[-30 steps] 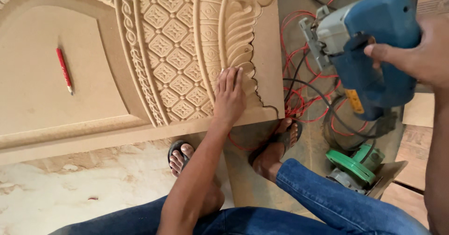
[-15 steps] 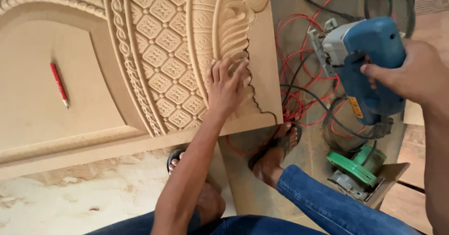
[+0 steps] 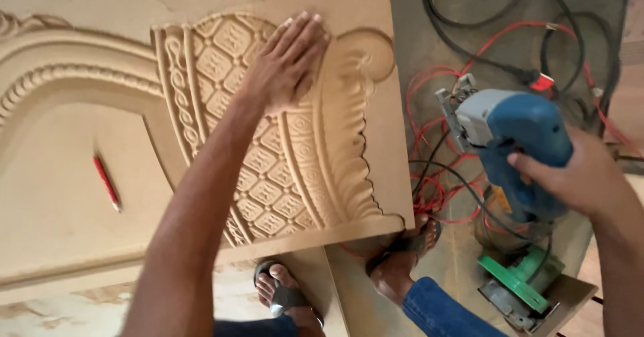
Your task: The person uses a handheld electric carving tool to carve intricate patterns into a large wooden panel. They guide the tool along the edges and details of the design, creating raised and recessed areas.
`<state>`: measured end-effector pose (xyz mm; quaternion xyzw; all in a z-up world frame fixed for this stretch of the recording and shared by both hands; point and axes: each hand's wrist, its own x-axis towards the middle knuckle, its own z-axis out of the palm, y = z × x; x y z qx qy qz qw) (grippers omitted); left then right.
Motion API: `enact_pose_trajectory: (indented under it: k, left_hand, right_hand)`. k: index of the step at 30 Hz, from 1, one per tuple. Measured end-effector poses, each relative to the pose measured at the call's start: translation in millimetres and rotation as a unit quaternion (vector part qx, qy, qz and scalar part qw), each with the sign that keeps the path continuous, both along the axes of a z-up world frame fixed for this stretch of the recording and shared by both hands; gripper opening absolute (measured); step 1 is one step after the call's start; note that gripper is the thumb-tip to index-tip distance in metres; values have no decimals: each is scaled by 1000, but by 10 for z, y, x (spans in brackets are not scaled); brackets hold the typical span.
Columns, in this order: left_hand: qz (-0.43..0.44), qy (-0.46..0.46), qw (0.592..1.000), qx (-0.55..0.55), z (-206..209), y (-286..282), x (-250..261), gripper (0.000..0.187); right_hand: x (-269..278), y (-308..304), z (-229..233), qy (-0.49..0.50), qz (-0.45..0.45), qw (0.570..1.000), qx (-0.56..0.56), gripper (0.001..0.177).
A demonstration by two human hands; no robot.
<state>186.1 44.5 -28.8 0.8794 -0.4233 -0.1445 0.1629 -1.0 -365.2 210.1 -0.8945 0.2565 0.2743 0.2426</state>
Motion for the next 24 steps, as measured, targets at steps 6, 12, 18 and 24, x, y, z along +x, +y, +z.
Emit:
enact_pose_trajectory:
  k: [6,12,18,24]
  left_hand:
    - [-31,-5,995,93,123,24,84,71]
    - [-10,73,992,106,226,45,80,74]
    - [-17,-18,999,41,198,63,105,68]
    - [-35,-49,997,41,114,79,169,65]
  right_hand:
    - [89,61,-166,-56,-163,975,140,29]
    - [247,489,142,-95,-90,990,49,35]
    - [402,714,557,-44,-30,995,89,45]
    - [244,979,462,-165,134,974,83,68]
